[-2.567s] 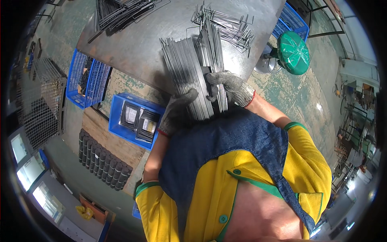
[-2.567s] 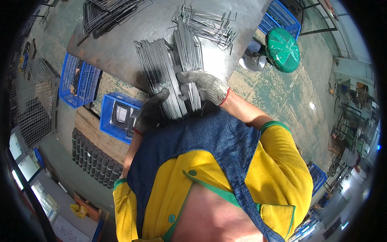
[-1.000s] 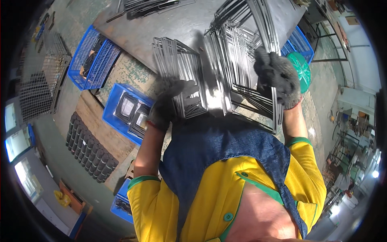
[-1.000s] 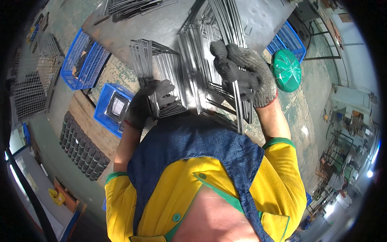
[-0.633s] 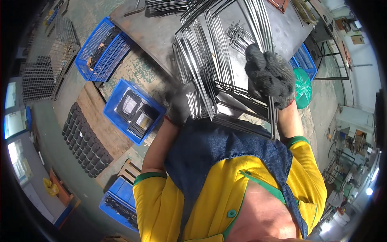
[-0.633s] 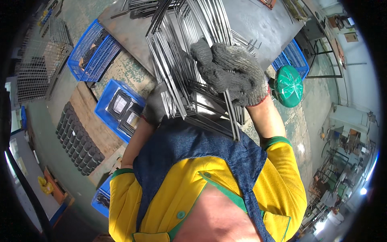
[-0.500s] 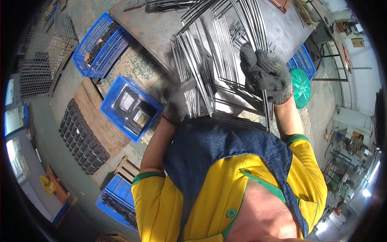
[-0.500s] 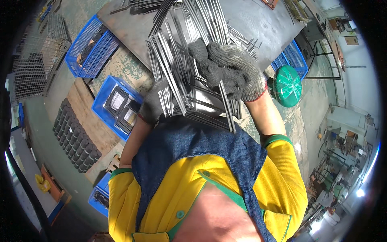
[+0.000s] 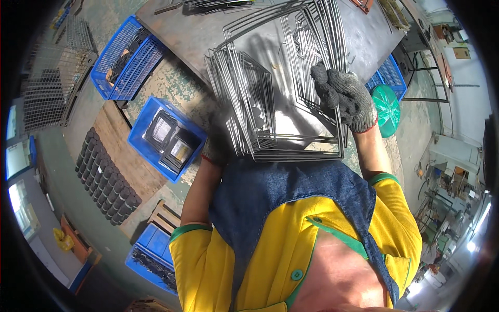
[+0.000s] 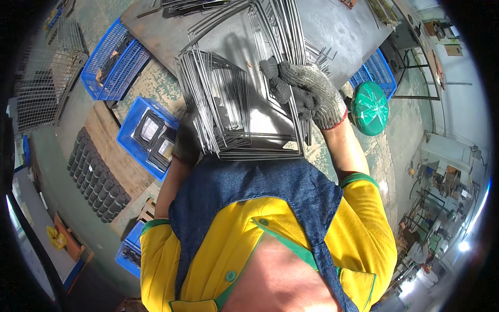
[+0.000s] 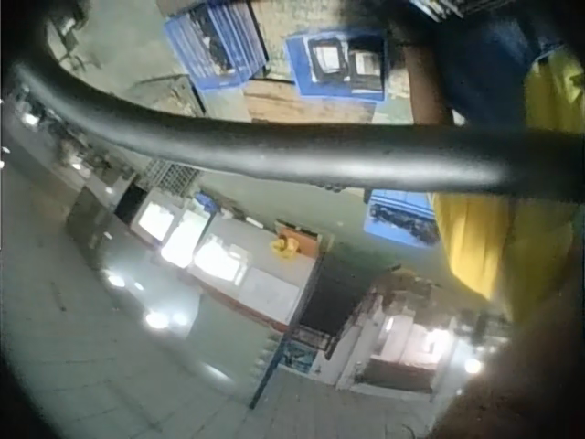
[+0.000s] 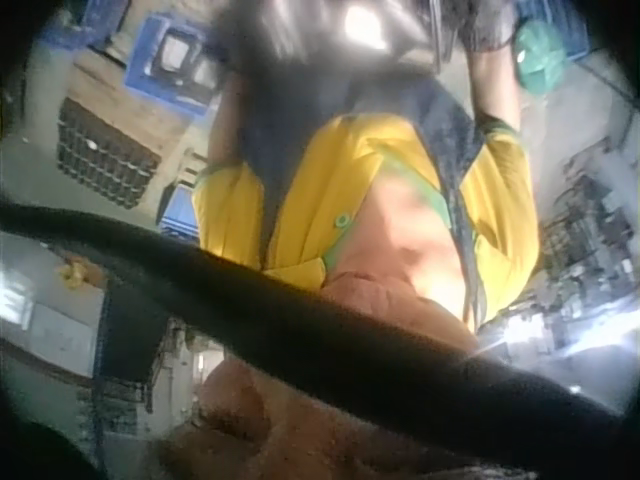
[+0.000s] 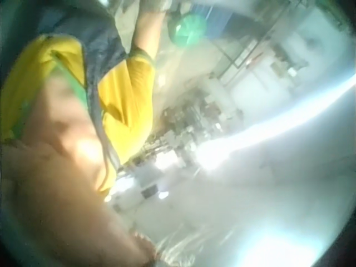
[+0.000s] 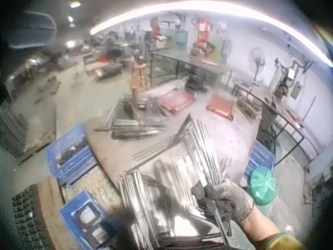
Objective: The person picks up stacks of rectangular metal wire frames from a blue plastic crate and a cardboard box. They align the frames by hand and place them onto a metal workbench, creating a neat pile.
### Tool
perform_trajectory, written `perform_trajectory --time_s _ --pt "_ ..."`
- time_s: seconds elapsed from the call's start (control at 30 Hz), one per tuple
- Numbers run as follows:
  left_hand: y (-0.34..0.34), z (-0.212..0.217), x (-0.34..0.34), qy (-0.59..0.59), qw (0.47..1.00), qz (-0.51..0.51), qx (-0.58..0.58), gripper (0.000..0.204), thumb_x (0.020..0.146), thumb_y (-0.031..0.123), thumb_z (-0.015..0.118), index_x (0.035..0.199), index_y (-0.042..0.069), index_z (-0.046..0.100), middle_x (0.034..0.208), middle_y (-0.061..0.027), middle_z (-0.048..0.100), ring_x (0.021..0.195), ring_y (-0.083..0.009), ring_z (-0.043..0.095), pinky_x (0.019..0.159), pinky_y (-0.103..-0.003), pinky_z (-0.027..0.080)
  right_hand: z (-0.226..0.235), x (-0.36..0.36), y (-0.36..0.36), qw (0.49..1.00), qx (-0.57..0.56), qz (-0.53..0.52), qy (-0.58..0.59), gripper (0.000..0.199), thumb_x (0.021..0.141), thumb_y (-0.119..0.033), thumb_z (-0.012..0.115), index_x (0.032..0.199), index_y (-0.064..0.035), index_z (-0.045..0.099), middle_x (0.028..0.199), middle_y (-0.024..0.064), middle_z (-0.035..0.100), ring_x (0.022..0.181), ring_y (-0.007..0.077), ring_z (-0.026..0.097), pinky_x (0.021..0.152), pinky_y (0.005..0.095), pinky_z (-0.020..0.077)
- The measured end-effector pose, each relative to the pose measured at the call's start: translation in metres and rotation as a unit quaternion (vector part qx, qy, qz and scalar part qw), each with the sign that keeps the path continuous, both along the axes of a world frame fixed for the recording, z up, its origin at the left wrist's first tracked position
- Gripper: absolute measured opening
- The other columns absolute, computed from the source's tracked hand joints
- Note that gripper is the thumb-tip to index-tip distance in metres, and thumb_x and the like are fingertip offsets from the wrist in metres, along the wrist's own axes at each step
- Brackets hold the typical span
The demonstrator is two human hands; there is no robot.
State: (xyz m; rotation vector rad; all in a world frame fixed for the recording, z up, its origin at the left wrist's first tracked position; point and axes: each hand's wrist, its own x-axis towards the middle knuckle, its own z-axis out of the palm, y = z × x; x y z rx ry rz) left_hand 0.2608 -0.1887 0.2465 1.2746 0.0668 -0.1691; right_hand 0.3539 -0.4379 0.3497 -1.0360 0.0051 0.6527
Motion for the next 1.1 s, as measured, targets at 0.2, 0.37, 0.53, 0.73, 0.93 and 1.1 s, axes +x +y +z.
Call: perform_trajectory --time_s 0.2,0.37,0.53,0.73,0.93,1.1 --pt "-0.01 -0.012 0.002 0.206 0.954 0.054 -0.212 0.054 0.089 0.048 0.041 0.113 0.0 0.048 0.084 -0.0071 0.057 0.074 -0.0189 0.058 0.065 -0.031 0.05 -0.026 -0.013 -0.021 0.993 0.051 -0.054 0.096 0.027 0.086 -0.015 0.053 0.104 0.0041 0.058 0.089 0.0126 0.064 0.073 0.0151 0.062 0.059 0.0207 0.0518" --pt "-0.006 -0.042 0.01 0.206 0.849 -0.071 -0.482 0.058 0.089 0.051 0.04 0.119 0.001 0.042 0.068 0.002 0.037 0.056 -0.0114 0.036 0.053 -0.029 0.036 -0.048 -0.016 -0.035 0.995 0.005 -0.053 0.08 0.027 0.086 -0.018 0.053 0.104 0.0017 0.059 0.087 0.0091 0.064 0.07 0.0125 0.062 0.058 0.0189 0.0499" --pt "-0.024 0.027 0.009 0.242 0.902 0.007 -0.357 0.061 0.091 0.05 0.033 0.129 0.003 0.036 0.101 -0.0105 0.057 0.084 -0.0208 0.057 0.073 -0.032 0.05 -0.096 -0.022 -0.057 0.99 -0.094 -0.064 0.084 0.029 0.088 -0.024 0.052 0.1 0.0017 0.057 0.071 0.0058 0.06 0.043 0.0051 0.048 0.035 0.0145 0.038" --pt "-0.004 -0.031 0.008 0.226 0.9 -0.052 -0.369 0.045 0.09 0.032 0.048 0.126 0.006 0.043 0.091 -0.0064 0.059 0.075 -0.019 0.058 0.068 -0.036 0.05 -0.07 -0.032 -0.031 0.978 -0.034 -0.148 0.142 0.026 0.089 -0.018 0.05 0.103 0.0024 0.056 0.081 0.007 0.063 0.052 0.0085 0.055 0.041 0.0151 0.0445" --pt "-0.008 -0.023 0.012 0.222 0.889 -0.073 -0.393 0.038 0.09 0.032 0.048 0.117 0.007 0.048 0.071 0.0035 0.044 0.056 -0.01 0.04 0.052 -0.027 0.035 -0.094 -0.035 -0.043 0.962 0.228 -0.001 0.149 0.049 0.092 -0.034 0.043 0.117 0.0083 0.046 0.114 0.0267 0.052 0.099 0.0301 0.057 0.079 0.0354 0.0518" --pt "-0.01 -0.018 0.012 0.218 0.868 -0.09 -0.437 0.036 0.09 0.034 0.047 0.116 0.009 0.048 0.068 0.006 0.034 0.056 -0.0073 0.037 0.051 -0.024 0.033 -0.104 -0.032 -0.033 0.955 0.206 -0.038 0.209 0.052 0.093 -0.039 0.035 0.117 0.0056 0.047 0.115 0.0258 0.052 0.099 0.0303 0.057 0.077 0.0362 0.0514"
